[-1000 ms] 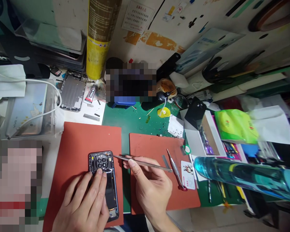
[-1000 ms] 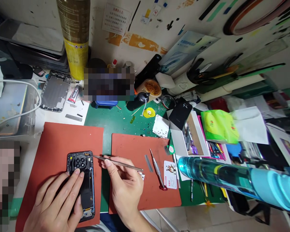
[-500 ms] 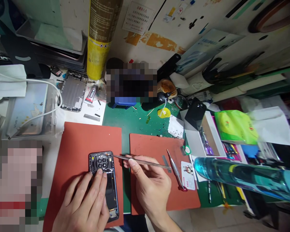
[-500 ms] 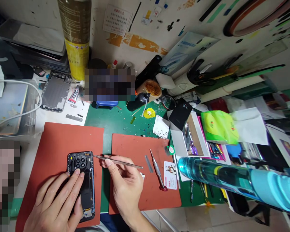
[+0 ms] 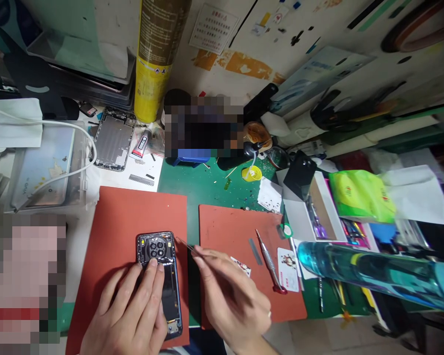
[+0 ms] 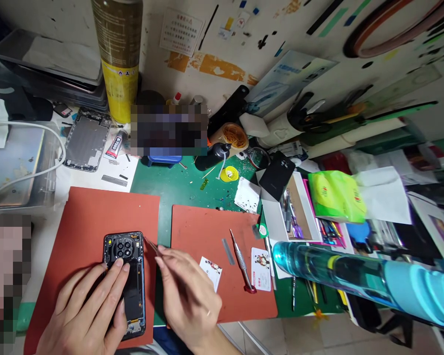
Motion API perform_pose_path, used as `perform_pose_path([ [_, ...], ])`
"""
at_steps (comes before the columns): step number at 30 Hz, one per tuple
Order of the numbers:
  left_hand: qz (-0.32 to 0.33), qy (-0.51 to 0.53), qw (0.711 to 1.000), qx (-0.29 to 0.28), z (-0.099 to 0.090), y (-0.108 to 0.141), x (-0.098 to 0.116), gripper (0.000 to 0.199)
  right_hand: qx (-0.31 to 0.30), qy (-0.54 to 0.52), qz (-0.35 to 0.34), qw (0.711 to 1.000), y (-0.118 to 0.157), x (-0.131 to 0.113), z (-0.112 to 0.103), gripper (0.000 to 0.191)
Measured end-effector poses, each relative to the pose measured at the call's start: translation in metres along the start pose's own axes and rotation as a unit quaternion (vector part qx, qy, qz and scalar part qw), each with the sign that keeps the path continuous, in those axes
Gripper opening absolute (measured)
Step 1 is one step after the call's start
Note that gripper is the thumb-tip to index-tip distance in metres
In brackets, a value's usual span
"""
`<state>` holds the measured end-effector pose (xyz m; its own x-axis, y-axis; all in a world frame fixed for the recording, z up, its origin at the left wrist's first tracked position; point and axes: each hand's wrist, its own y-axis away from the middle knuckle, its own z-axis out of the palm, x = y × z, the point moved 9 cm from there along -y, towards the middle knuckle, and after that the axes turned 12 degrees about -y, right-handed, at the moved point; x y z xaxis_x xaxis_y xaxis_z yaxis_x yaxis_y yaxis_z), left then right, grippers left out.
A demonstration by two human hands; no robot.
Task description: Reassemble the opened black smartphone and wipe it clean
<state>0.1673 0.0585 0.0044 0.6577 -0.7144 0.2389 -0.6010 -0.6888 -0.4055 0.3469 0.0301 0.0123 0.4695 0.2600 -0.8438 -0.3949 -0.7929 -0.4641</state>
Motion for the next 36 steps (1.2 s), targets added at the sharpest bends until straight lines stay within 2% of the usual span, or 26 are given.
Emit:
perform_pose_path([
  [2, 0.003, 0.000, 1.000, 0.004, 0.000, 0.000, 0.000, 0.042, -0.087, 0.029, -0.081, 0.992, 0.007, -0.014, 0.010, 0.062],
  [4, 0.008, -0.001, 1.000, 0.010, 0.000, 0.001, 0.001, 0.041, -0.151, 0.059, -0.118, 0.980, 0.014, -0.019, 0.016, 0.063],
  [13, 0.011, 0.005, 1.000, 0.006, 0.002, 0.004, 0.000, 0.042, -0.272, 0.117, -0.192, 0.936, 0.018, -0.030, 0.030, 0.039],
  [18, 0.009, 0.005, 1.000, 0.004, 0.002, 0.004, 0.000, 0.042, -0.279, 0.159, -0.261, 0.910, 0.020, -0.041, 0.038, 0.035],
  [23, 0.010, 0.003, 1.000, 0.007, 0.002, 0.004, 0.001, 0.042, -0.268, 0.149, -0.248, 0.919, 0.016, -0.040, 0.037, 0.033],
  [36, 0.010, 0.003, 1.000, 0.007, 0.003, 0.005, 0.000, 0.042, -0.279, 0.169, -0.264, 0.908, 0.017, -0.044, 0.037, 0.032],
])
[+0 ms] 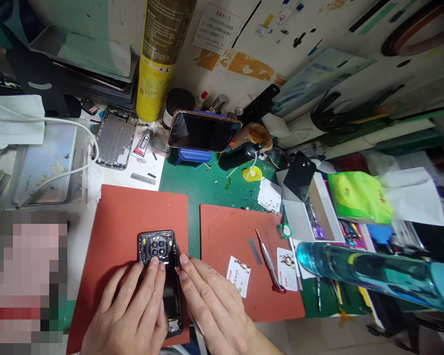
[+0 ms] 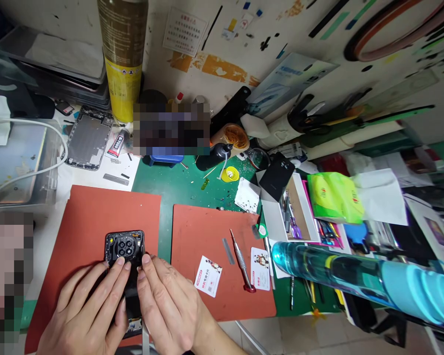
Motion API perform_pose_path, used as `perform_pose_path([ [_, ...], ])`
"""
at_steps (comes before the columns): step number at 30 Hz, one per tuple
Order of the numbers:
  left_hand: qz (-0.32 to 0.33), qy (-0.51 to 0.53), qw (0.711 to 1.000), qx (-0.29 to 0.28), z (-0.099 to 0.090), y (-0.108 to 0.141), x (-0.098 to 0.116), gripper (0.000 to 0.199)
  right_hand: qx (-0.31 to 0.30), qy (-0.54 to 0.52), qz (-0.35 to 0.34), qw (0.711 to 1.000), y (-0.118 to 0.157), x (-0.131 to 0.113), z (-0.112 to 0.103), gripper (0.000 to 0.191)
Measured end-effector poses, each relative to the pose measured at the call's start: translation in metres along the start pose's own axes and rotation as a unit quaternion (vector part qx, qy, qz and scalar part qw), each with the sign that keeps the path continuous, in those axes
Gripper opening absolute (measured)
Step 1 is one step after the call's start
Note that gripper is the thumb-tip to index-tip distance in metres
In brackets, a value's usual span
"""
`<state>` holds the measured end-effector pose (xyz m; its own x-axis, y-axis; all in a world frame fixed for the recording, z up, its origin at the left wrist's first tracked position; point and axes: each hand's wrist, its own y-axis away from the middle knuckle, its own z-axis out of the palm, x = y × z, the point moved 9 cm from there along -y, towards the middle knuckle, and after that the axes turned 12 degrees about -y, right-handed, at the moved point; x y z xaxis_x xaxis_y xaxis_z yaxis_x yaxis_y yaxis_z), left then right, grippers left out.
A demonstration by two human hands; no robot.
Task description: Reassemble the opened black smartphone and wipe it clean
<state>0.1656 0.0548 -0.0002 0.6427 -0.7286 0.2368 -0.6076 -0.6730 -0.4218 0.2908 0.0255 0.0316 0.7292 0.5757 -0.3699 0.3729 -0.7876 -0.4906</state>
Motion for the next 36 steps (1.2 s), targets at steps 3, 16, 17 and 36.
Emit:
perform_pose_path([
  [3, 0.000, -0.001, 1.000, -0.001, 0.000, 0.001, 0.000, 0.043, -0.003, 0.000, 0.001, 1.000, 0.000, 0.001, 0.000, 0.033],
  [16, -0.002, 0.001, 1.000, 0.003, 0.000, -0.001, -0.001, 0.040, 0.017, 0.058, -0.036, 0.998, -0.005, -0.006, 0.004, 0.033],
  [17, -0.002, 0.001, 1.000, 0.004, 0.000, -0.001, -0.001, 0.040, 0.017, 0.058, -0.039, 0.997, -0.005, -0.007, 0.004, 0.033],
  [36, -0.002, 0.003, 1.000, 0.003, -0.001, -0.002, 0.000, 0.041, -0.028, 0.048, -0.069, 0.996, -0.013, -0.010, 0.003, 0.031],
])
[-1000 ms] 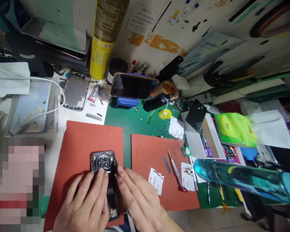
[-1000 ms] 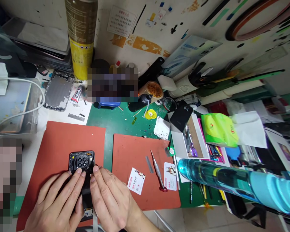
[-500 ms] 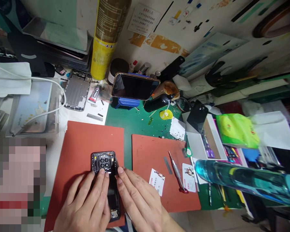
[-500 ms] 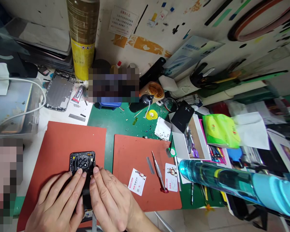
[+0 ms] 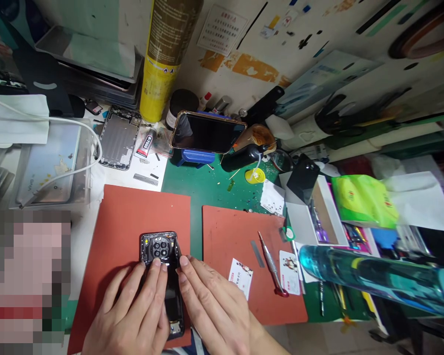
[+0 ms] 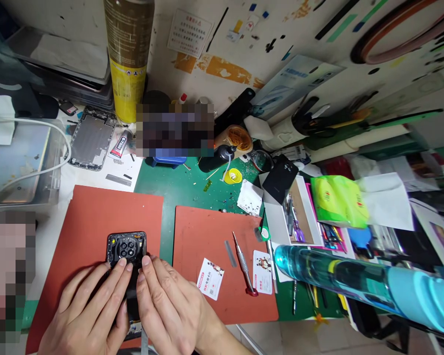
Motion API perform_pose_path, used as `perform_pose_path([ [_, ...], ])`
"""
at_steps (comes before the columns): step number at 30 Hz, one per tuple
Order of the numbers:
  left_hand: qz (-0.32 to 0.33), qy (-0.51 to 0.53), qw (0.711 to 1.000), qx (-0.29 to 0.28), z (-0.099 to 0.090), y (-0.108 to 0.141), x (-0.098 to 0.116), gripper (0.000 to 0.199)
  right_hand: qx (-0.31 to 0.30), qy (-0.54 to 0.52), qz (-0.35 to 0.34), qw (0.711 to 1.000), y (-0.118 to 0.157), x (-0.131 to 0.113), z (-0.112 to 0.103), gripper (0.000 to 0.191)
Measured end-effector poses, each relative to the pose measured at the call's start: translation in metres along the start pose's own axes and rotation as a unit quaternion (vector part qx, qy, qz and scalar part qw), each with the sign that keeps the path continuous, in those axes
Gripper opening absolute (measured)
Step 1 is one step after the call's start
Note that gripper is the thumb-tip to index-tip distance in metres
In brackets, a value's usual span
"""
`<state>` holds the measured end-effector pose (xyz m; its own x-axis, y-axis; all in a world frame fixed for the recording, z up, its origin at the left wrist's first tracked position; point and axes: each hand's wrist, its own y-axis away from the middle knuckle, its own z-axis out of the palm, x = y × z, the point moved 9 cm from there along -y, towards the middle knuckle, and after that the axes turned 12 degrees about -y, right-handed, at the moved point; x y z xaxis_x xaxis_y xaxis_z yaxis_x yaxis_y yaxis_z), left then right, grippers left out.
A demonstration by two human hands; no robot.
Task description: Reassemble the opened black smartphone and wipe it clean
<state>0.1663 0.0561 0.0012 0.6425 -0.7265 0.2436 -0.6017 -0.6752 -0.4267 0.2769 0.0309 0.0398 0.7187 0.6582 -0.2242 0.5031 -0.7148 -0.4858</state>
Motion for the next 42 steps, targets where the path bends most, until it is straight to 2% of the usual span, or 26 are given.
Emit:
perform_pose_path([
  [11, -0.004, 0.000, 1.000, -0.006, 0.001, 0.002, 0.000, 0.042, 0.003, -0.022, 0.008, 1.000, 0.005, 0.003, -0.003, 0.030],
  [18, -0.002, -0.002, 1.000, -0.002, 0.001, 0.003, 0.001, 0.041, 0.067, -0.072, 0.055, 0.994, 0.008, 0.015, -0.008, 0.025],
  [22, -0.005, -0.005, 1.000, -0.006, 0.002, 0.004, 0.000, 0.043, 0.074, -0.098, 0.096, 0.988, 0.009, 0.023, -0.010, 0.025],
  [27, -0.002, -0.001, 1.000, -0.005, 0.001, 0.003, 0.000, 0.043, 0.060, -0.137, 0.143, 0.978, 0.013, 0.033, -0.012, 0.036],
  [35, -0.003, 0.001, 1.000, -0.009, 0.001, 0.003, 0.001, 0.044, 0.131, -0.182, 0.149, 0.963, 0.026, 0.038, -0.013, 0.057],
  [42, -0.003, -0.002, 1.000, -0.011, 0.001, 0.003, 0.001, 0.043, 0.153, -0.173, 0.177, 0.957, 0.030, 0.041, -0.014, 0.061],
])
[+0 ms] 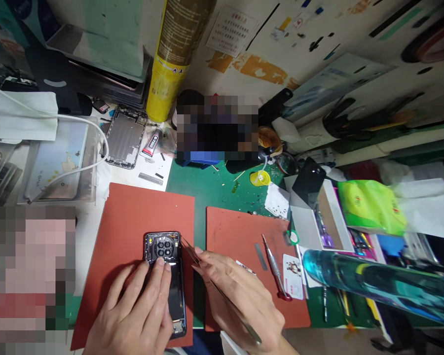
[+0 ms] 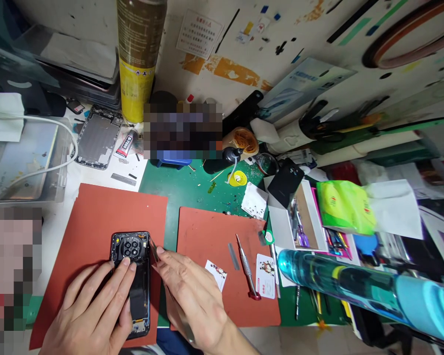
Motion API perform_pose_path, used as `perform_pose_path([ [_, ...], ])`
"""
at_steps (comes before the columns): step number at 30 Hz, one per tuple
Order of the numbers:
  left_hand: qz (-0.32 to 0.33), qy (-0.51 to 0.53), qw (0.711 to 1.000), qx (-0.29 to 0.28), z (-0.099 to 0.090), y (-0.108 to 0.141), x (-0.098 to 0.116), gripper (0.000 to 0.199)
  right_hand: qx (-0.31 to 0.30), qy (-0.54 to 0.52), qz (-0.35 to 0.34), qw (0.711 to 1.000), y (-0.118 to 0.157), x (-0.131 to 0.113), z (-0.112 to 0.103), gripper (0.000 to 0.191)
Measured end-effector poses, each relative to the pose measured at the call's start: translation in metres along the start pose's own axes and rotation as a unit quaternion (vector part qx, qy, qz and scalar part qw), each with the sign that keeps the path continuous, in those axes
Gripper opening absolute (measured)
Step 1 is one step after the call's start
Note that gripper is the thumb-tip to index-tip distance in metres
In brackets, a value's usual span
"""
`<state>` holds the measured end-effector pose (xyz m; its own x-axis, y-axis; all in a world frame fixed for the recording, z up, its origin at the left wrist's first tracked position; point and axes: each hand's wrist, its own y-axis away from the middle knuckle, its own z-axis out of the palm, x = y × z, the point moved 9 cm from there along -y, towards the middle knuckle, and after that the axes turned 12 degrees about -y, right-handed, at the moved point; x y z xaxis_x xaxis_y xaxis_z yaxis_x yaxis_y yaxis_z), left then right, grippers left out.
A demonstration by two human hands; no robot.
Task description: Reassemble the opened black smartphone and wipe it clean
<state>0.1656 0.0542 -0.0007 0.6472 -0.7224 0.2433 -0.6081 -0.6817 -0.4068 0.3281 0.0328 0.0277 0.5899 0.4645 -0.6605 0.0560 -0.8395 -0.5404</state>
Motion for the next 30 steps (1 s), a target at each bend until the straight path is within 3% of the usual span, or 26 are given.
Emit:
perform_pose_path([
  [8, -0.003, -0.002, 1.000, -0.001, -0.001, -0.002, 0.000, 0.044, -0.007, -0.027, -0.017, 0.999, -0.006, -0.002, -0.004, 0.054],
  [14, 0.000, -0.005, 1.000, 0.003, 0.000, 0.002, 0.000, 0.044, -0.102, 0.003, -0.013, 0.995, -0.016, -0.003, 0.009, 0.034],
  [19, -0.001, -0.004, 1.000, 0.004, 0.001, 0.001, -0.001, 0.044, -0.105, 0.010, -0.016, 0.994, -0.017, -0.006, 0.006, 0.030],
  [24, -0.001, -0.004, 1.000, 0.000, 0.001, 0.000, -0.001, 0.046, -0.044, -0.045, 0.023, 0.998, -0.017, -0.003, -0.005, 0.038],
  [30, -0.004, 0.000, 1.000, 0.000, 0.002, 0.000, -0.002, 0.045, 0.087, -0.098, 0.169, 0.977, -0.013, 0.025, -0.021, 0.028],
])
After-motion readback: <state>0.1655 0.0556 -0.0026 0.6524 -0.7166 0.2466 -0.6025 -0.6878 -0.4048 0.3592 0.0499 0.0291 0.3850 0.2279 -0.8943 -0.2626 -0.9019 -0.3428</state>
